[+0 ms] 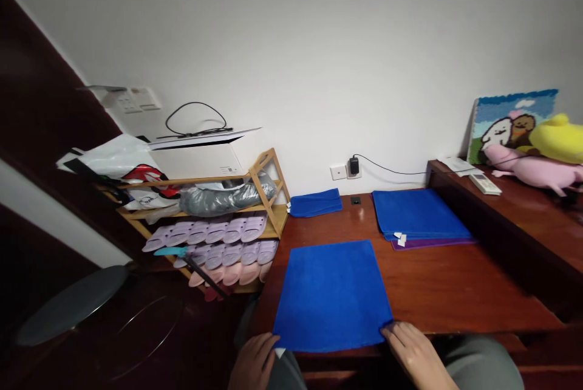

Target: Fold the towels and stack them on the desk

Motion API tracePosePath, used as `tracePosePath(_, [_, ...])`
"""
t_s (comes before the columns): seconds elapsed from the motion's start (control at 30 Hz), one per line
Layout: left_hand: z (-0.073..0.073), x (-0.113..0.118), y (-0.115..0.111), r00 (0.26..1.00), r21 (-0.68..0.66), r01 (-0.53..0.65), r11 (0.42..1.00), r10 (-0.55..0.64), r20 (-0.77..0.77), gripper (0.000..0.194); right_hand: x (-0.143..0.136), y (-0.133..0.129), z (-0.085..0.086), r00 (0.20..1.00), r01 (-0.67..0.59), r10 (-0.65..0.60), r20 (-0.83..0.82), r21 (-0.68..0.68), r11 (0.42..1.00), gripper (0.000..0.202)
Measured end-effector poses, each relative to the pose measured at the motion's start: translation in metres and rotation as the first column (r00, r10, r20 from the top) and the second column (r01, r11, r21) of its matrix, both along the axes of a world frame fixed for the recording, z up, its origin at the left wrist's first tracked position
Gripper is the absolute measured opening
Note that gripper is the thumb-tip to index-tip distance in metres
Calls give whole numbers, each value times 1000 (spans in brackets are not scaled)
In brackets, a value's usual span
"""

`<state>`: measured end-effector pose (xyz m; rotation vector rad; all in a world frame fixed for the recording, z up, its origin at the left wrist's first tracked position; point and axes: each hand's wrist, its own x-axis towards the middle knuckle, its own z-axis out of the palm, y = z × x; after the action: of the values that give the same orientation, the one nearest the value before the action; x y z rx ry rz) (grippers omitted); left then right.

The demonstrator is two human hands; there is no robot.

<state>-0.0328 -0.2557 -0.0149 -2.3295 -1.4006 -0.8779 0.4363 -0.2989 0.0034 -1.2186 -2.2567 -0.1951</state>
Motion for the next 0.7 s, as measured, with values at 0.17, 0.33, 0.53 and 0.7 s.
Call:
tracePosePath(0.17, [57, 14, 4, 979, -138, -13, 990, 41, 201, 28, 13, -7, 50, 994, 46, -62, -89, -167, 985, 38])
tracePosePath(0.33, [158, 44, 21, 925, -113, 113, 987, -63, 375, 22, 52, -16, 125, 951, 59, -122, -285, -219, 974, 36])
tracePosePath(0.53, [262, 96, 71, 893, -199, 336, 921, -244, 378, 21, 103, -9, 207, 854, 131, -235, -464, -247, 960, 32])
tracePosePath(0.7, [288, 167, 138, 862, -395, 454, 799, -281, 421, 19, 150, 44, 233, 772, 180, -388, -503, -413, 893, 48])
